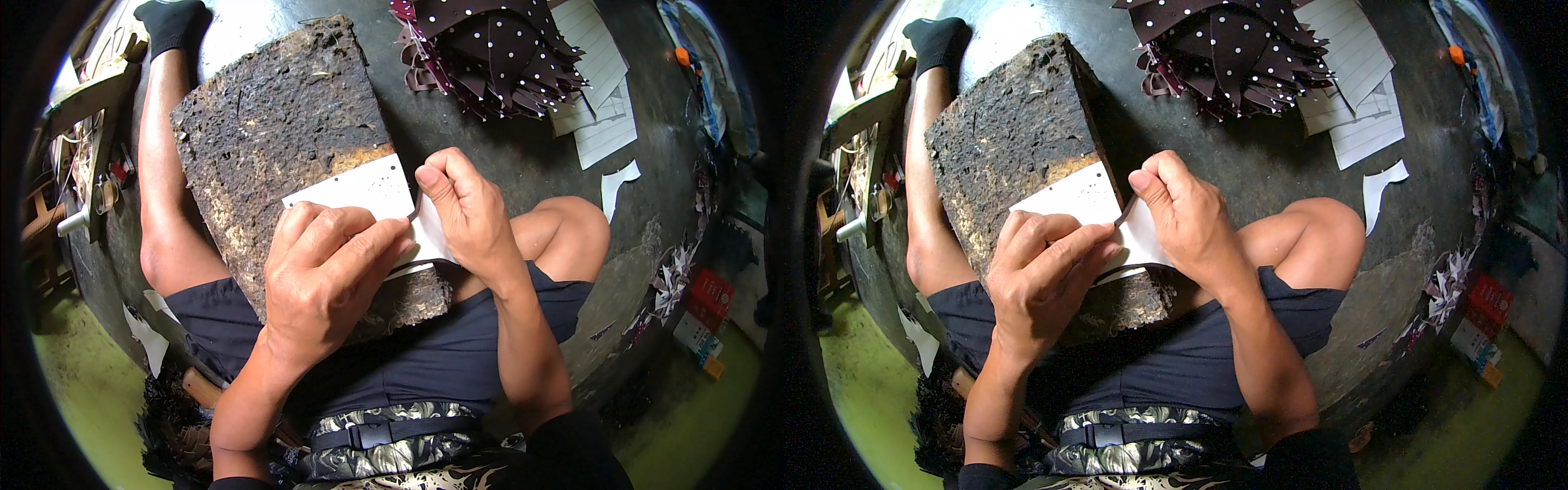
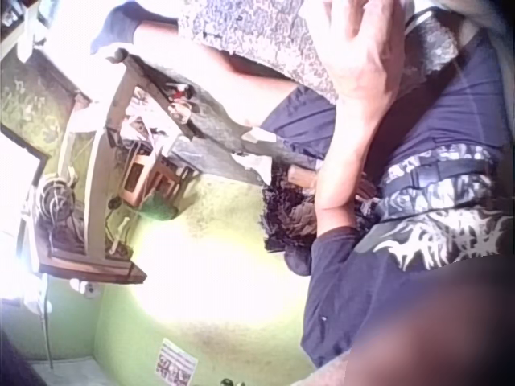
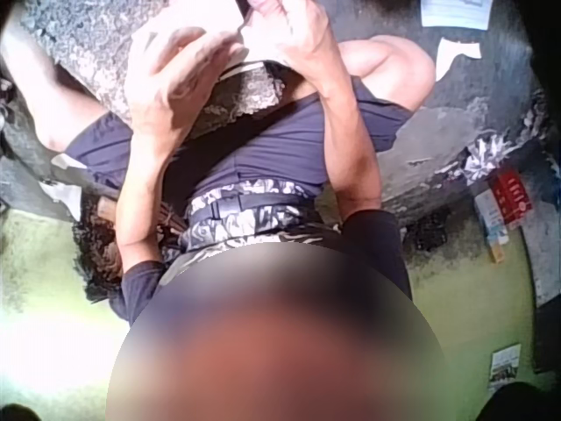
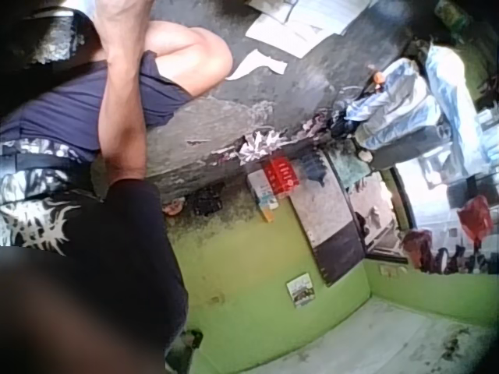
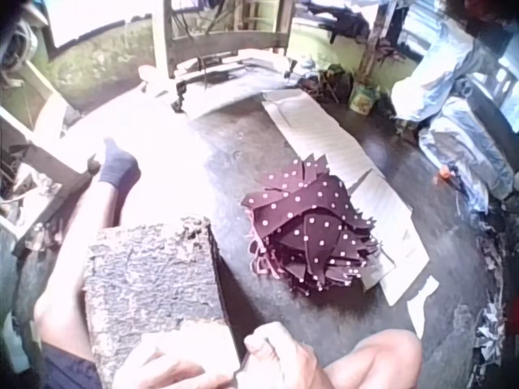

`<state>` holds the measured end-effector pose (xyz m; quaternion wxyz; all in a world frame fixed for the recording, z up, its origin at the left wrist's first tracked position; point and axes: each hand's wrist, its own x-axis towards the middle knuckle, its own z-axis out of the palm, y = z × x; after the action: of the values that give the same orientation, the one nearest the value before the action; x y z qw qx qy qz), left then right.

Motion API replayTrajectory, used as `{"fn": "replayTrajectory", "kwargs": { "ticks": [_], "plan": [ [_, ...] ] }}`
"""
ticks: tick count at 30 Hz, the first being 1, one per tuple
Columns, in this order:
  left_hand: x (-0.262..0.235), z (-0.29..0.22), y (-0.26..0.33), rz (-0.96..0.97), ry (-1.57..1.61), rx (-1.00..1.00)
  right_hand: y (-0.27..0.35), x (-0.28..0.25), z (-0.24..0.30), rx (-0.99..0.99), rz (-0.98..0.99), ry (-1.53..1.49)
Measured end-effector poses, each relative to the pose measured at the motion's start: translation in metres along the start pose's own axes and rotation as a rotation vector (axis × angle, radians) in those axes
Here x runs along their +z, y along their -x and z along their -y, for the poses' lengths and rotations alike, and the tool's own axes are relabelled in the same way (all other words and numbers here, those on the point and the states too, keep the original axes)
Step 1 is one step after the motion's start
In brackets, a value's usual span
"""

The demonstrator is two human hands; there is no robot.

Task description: The person sits on the floor and repeatedly peels off small white paper pieces from a larger sheet placed on a wooden block. They then use red-handled scissors to cut a larger white sheet into strips and smaller pieces.

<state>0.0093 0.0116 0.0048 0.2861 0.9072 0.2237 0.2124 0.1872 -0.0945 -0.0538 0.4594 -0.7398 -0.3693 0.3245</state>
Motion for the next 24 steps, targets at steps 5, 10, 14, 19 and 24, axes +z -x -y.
{"fn": "replayTrajectory", "kwargs": {
  "ticks": [5, 10, 14, 19, 24],
  "plan": [
    [0.0, 0.001, 0.001, -0.001, 0.008, 0.009, -0.003, -0.002, -0.004, 0.019, 0.026, 0.018],
    [0.002, 0.001, 0.002, -0.008, 0.012, 0.019, -0.008, -0.005, -0.01, 0.047, 0.027, 0.071],
    [0.002, 0.002, 0.002, -0.01, 0.019, 0.027, -0.011, -0.005, -0.016, 0.032, 0.021, 0.094],
    [0.002, 0.003, 0.002, -0.007, 0.02, 0.035, -0.014, -0.007, -0.024, 0.025, 0.018, 0.131],
    [0.0, 0.003, 0.003, 0.014, 0.004, 0.035, -0.017, -0.005, -0.032, 0.015, -0.024, 0.151]
  ]
}}
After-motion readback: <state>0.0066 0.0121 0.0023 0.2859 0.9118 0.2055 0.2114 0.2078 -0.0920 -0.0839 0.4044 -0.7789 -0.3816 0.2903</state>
